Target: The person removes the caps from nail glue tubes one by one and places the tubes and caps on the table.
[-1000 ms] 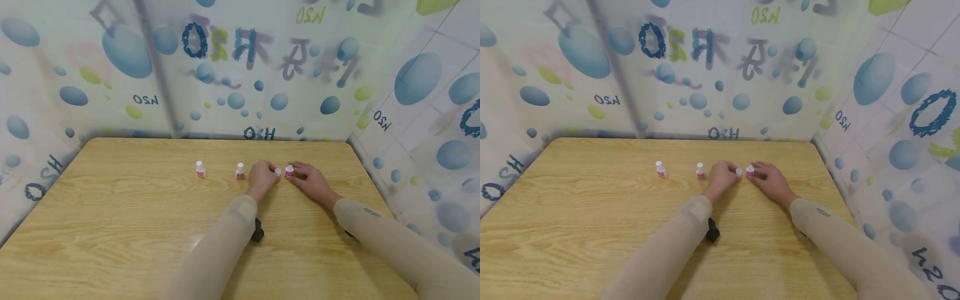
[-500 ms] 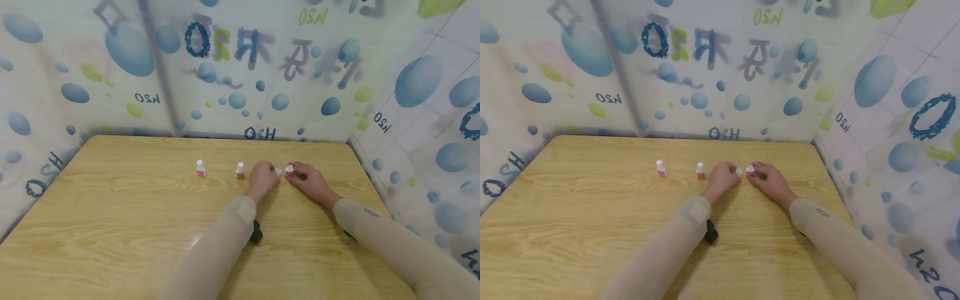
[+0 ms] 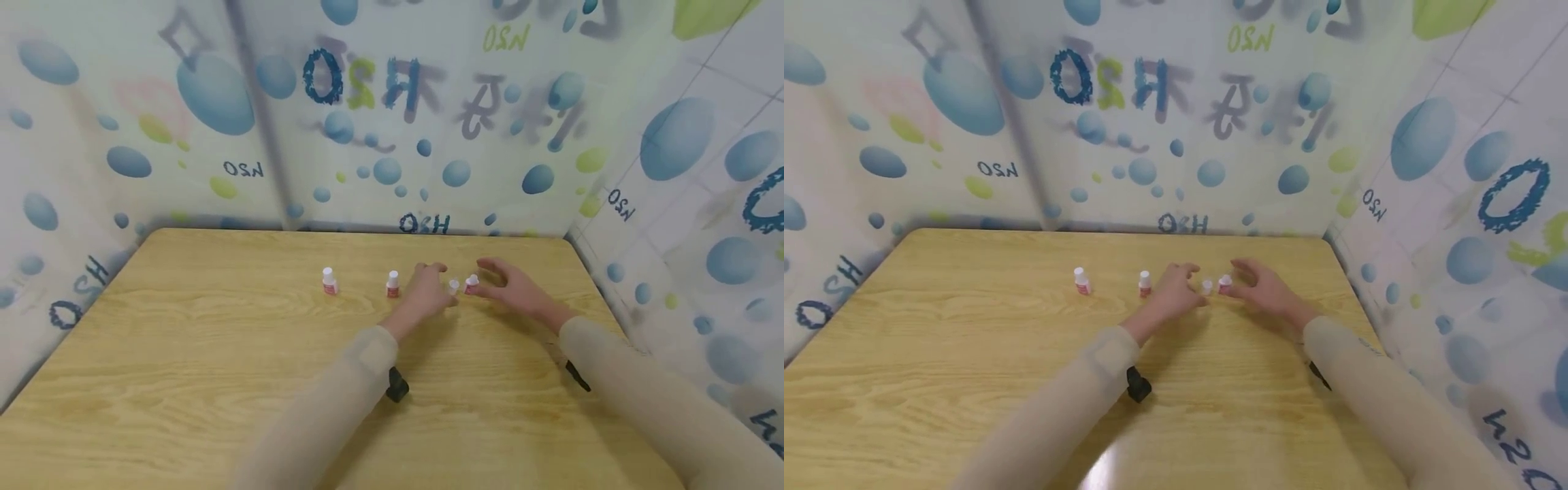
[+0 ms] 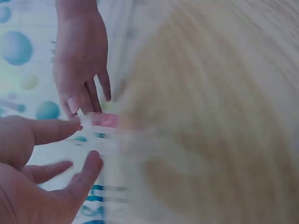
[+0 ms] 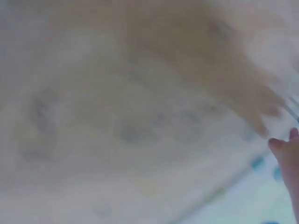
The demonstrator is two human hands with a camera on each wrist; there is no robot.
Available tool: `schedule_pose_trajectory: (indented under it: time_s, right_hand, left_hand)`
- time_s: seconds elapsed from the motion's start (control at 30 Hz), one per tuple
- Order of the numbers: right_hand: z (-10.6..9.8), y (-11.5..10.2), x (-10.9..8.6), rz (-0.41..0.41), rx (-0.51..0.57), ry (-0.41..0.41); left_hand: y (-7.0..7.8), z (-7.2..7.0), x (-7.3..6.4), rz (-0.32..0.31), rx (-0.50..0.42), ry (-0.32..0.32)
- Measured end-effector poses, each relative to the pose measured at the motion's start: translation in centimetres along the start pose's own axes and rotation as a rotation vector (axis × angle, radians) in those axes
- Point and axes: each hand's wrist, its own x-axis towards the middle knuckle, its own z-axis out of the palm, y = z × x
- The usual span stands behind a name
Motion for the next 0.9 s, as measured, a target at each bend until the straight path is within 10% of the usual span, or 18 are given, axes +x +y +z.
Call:
schedule_pose_trajectory:
  time_s: [0.47, 0.9]
  right_hand:
    - [-2.6, -10.4, 0.6, -0.084, -0.068, -0.059]
    - [4.4, -14.1, 2.4, -0.106, 0.017, -0.164]
  left_hand:
    - [0.4, -10.1, -1.4, 0.228, -0.080, 0.185]
    - [-3.2, -12.4, -2.5, 0.161, 0.004, 0.144]
